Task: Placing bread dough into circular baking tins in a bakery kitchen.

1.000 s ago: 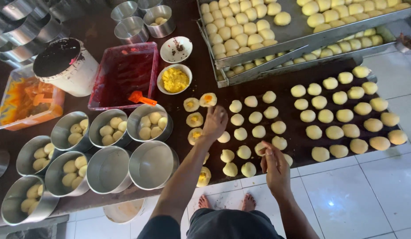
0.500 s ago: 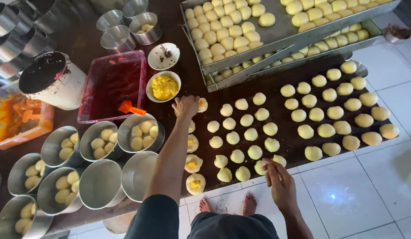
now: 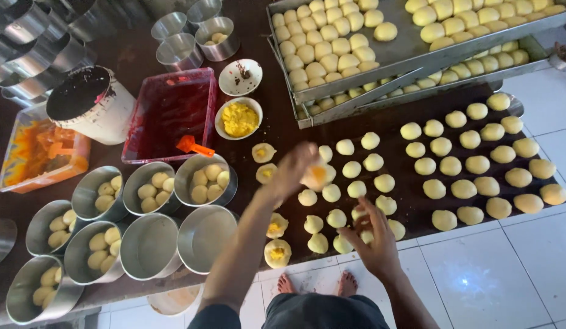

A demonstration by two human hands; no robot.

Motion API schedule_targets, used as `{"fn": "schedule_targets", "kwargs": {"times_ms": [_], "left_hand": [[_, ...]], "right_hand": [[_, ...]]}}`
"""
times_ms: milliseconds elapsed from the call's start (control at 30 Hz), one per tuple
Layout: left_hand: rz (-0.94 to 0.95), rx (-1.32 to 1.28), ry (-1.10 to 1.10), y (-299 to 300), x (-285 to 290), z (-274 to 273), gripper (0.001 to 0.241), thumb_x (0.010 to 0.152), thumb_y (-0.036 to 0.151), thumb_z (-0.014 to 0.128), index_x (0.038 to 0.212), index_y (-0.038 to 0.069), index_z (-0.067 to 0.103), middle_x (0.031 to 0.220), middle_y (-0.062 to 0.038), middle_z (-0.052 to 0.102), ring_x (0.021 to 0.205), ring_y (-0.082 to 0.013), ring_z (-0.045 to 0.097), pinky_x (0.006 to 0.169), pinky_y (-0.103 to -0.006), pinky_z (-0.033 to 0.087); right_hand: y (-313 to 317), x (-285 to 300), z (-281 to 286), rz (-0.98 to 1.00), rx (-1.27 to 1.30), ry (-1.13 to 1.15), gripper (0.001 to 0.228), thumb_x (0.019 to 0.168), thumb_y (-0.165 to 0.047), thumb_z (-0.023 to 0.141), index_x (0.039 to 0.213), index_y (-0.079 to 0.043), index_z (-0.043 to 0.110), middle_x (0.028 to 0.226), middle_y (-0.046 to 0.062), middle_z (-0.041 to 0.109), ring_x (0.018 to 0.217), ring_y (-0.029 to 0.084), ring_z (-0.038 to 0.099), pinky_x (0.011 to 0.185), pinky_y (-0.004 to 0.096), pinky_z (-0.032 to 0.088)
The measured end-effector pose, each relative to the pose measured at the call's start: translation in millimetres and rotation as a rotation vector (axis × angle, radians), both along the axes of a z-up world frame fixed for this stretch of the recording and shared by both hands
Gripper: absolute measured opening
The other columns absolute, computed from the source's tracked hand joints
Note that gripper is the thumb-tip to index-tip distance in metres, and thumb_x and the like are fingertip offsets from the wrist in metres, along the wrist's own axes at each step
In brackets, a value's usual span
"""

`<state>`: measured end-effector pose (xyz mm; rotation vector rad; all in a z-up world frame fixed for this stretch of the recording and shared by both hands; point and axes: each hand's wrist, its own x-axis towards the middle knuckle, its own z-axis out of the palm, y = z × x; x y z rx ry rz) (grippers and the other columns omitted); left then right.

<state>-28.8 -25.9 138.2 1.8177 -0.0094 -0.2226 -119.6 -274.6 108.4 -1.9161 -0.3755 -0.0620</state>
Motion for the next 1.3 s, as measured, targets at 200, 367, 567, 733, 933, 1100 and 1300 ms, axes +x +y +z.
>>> {"fn": "schedule_targets", "kwargs": {"times_ms": [200, 367, 567, 733, 933, 1100, 1300], "left_hand": [[-0.218, -0.368, -0.086, -27.7, -87.3, -26.3, 0.085, 0.1, 0.073, 0.057, 0.147, 0.003, 0.049, 0.14, -0.018, 0.056, 0.14, -0.0337, 0.052, 0.115, -0.0476, 0.048], [-0.154, 0.08, -0.247, -24.9, -125.0, -4.2, 0.07, 0.087, 0.034, 0.076, 0.146, 0.01, 0.047, 0.141, -0.015, 0.045, 0.129, -0.0273, 0.058, 0.096, -0.0389, 0.063], [-0.078, 0.44, -0.473, -15.7, -138.3, -39.1, 0.045, 0.098, 0.023, 0.077, 0.139, 0.017, 0.059, 0.132, -0.008, 0.062, 0.083, -0.0195, 0.076, 0.073, -0.0315, 0.065], [-0.056, 0.206, -0.421, -28.5, -133.9, -47.9, 0.022, 0.096, 0.017, 0.08, 0.116, 0.012, 0.072, 0.107, -0.007, 0.073, 0.083, -0.0155, 0.075, 0.071, -0.0281, 0.064], [0.119, -1.356, -0.087, -68.1, -134.8, -92.9, 0.049, 0.113, 0.054, 0.056, 0.111, 0.005, 0.061, 0.103, -0.013, 0.06, 0.099, -0.0254, 0.058, 0.09, -0.0398, 0.059], [0.252, -1.198, 0.652, -78.3, -149.4, -75.7, 0.068, 0.088, 0.073, 0.044, 0.112, 0.012, 0.063, 0.106, -0.009, 0.064, 0.1, -0.0205, 0.067, 0.088, -0.0359, 0.06], [0.251, -1.172, 0.441, -80.0, -146.1, -73.2, 0.054, 0.098, 0.061, 0.05, 0.112, 0.011, 0.064, 0.103, -0.005, 0.065, 0.095, -0.0164, 0.066, 0.088, -0.0326, 0.06]], "right_hand": [[3.6, 15.3, -22.8, 0.088, -0.233, -0.275, 0.071, 0.081, -0.031, 0.088, 0.138, -0.004, 0.054, 0.114, 0.008, 0.065, 0.091, 0.02, 0.071, 0.072, 0.032, 0.062], [16.0, 3.6, 9.8, 0.107, -0.185, -0.214, 0.061, 0.083, -0.023, 0.083, 0.137, -0.007, 0.06, 0.123, 0.012, 0.062, 0.095, 0.021, 0.071, 0.067, 0.03, 0.064], [16.2, -4.9, 6.7, 0.197, -0.295, -0.359, 0.046, 0.083, -0.019, 0.081, 0.127, -0.009, 0.071, 0.119, 0.015, 0.057, 0.087, 0.018, 0.068, 0.065, 0.026, 0.064], [3.7, -8.9, -28.2, 0.236, -0.241, -0.18, 0.022, 0.089, -0.015, 0.078, 0.11, -0.007, 0.076, 0.102, 0.004, 0.07, 0.074, 0.012, 0.073, 0.059, 0.026, 0.058], [18.5, -13.4, -6.9, 0.303, -0.076, -0.128, 0.021, 0.092, -0.015, 0.076, 0.112, -0.006, 0.077, 0.106, 0.005, 0.073, 0.084, 0.014, 0.077, 0.067, 0.026, 0.066], [34.4, -22.8, -9.6, 0.156, -0.407, -0.557, 0.069, 0.058, -0.05, 0.091, 0.114, -0.014, 0.073, 0.124, 0.024, 0.06, 0.11, 0.038, 0.065, 0.083, 0.038, 0.06], [24.4, -14.0, -18.1, 0.254, -0.215, -0.031, 0.053, 0.074, -0.033, 0.087, 0.12, -0.009, 0.071, 0.106, 0.009, 0.073, 0.092, 0.02, 0.073, 0.078, 0.034, 0.066]]}}
